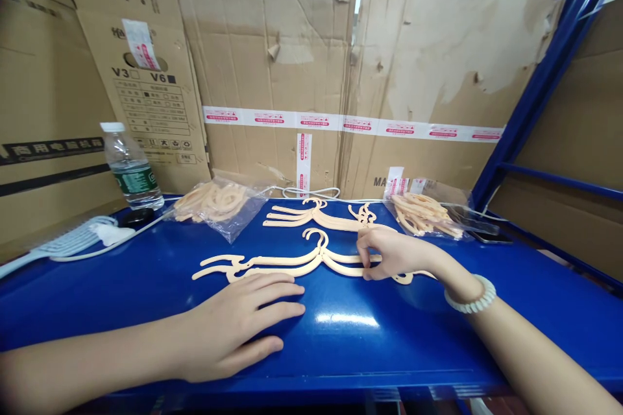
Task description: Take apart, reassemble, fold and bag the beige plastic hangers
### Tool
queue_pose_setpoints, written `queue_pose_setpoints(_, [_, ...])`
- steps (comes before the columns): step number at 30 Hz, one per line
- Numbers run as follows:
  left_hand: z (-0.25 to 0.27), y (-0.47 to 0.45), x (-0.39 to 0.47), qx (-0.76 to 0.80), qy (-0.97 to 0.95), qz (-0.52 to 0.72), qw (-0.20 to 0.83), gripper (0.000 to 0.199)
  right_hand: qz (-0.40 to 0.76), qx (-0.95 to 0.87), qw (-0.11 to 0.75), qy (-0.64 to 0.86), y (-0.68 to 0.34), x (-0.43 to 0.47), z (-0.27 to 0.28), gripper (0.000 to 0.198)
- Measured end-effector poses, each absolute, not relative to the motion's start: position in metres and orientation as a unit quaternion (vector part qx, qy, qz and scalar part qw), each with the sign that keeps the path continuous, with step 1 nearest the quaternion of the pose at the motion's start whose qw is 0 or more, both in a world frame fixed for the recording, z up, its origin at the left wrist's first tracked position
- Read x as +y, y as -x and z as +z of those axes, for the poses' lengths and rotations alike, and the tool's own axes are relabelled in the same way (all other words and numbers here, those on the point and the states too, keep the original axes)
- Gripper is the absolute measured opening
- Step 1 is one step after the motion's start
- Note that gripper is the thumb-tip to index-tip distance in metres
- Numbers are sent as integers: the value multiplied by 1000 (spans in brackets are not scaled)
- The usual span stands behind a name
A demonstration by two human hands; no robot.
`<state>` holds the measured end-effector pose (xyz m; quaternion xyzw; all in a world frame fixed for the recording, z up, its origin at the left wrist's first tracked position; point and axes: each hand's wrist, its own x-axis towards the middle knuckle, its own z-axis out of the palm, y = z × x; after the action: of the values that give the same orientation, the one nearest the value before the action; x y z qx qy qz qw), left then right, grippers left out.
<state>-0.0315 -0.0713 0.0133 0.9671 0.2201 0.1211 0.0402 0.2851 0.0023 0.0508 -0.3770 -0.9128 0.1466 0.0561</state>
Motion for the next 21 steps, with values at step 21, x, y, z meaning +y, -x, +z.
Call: queue_pose_setpoints(21, [12,33,-68,312,-940,133,-35,36,145,-885,36,441,-287,11,46,32])
